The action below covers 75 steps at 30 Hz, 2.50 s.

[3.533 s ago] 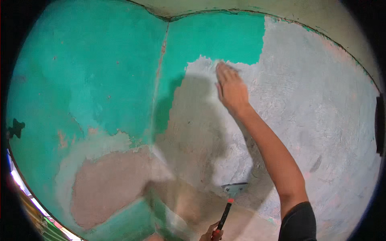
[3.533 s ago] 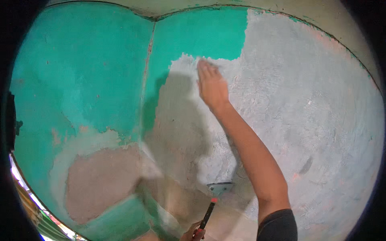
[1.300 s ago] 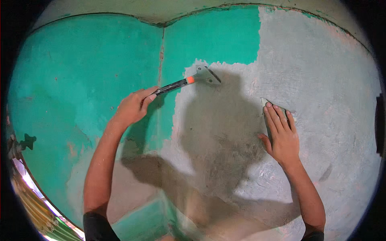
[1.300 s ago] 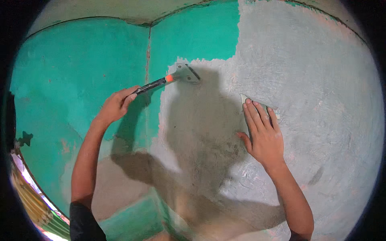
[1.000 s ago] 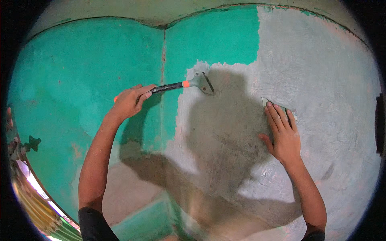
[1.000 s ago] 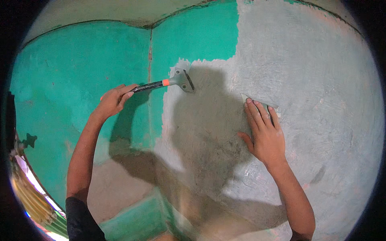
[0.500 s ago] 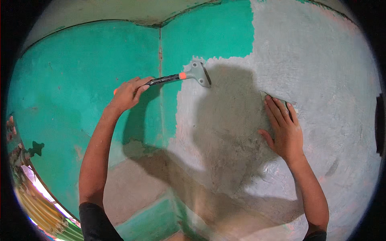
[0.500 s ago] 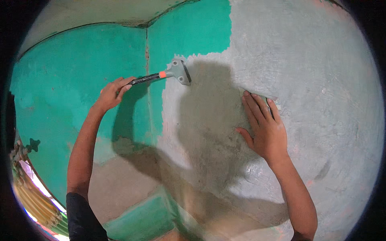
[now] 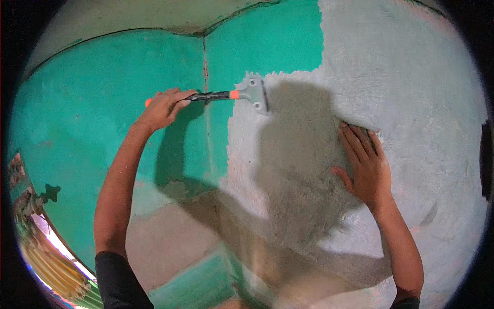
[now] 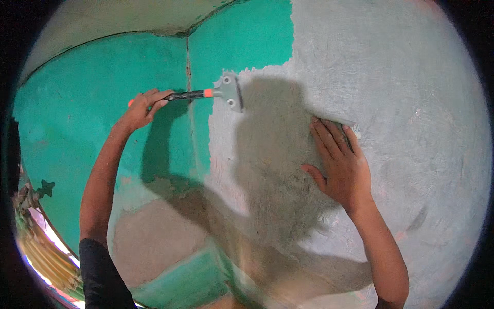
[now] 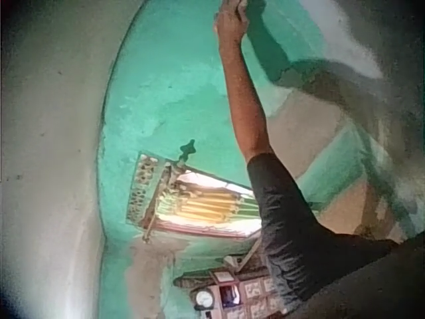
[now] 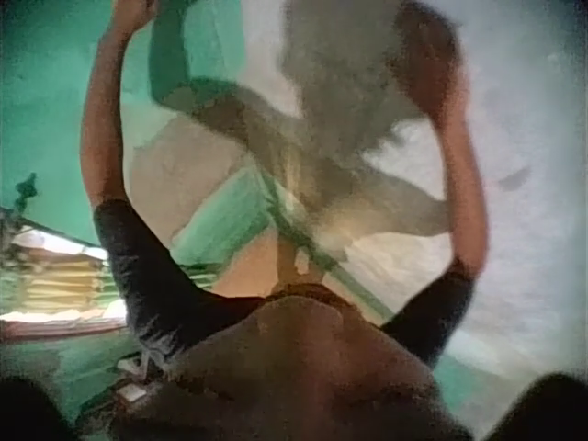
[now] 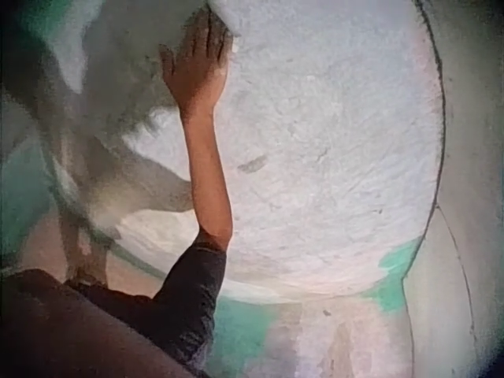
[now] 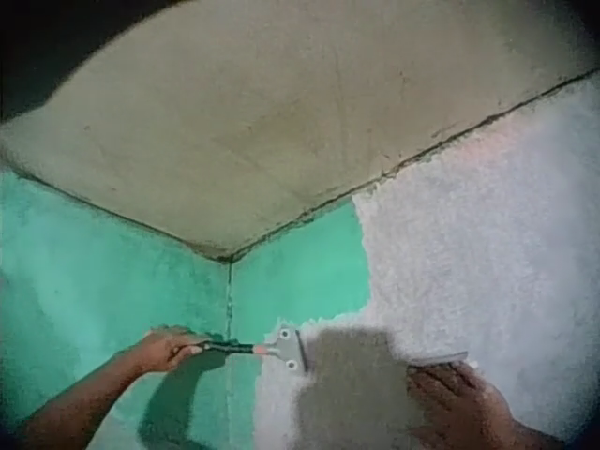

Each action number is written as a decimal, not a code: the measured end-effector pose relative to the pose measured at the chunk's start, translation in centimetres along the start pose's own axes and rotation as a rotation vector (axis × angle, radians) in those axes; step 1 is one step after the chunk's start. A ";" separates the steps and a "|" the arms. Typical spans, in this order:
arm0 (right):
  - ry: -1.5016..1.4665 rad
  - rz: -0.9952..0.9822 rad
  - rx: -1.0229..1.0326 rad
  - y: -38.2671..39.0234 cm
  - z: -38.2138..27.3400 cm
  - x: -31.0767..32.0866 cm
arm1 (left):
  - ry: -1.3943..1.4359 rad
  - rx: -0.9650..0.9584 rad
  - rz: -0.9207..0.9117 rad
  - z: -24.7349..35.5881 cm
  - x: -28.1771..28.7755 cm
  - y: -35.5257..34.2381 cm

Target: Applying and smoothing plaster or putty on an interior wall using a scraper and spatula.

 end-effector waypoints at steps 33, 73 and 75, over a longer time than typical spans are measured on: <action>-0.035 0.014 -0.014 0.0 0.1 0.0 | -0.198 -0.039 -0.028 -0.8 1.3 -2.3; -0.058 0.052 0.002 0.2 0.3 0.1 | -0.295 0.073 -0.071 -1.0 1.9 -3.2; -0.060 0.045 -0.004 0.2 0.3 0.0 | -0.207 -0.046 -0.029 -0.7 1.9 -3.4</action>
Point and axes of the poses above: each hand's wrist, its own y-axis away from the middle knuckle, its own x-axis out of the back of the hand, z = x × y, the point moved 2 cm from there along -y, towards the middle knuckle, and after that the axes turned 14 degrees about z, right-handed, at the moved point
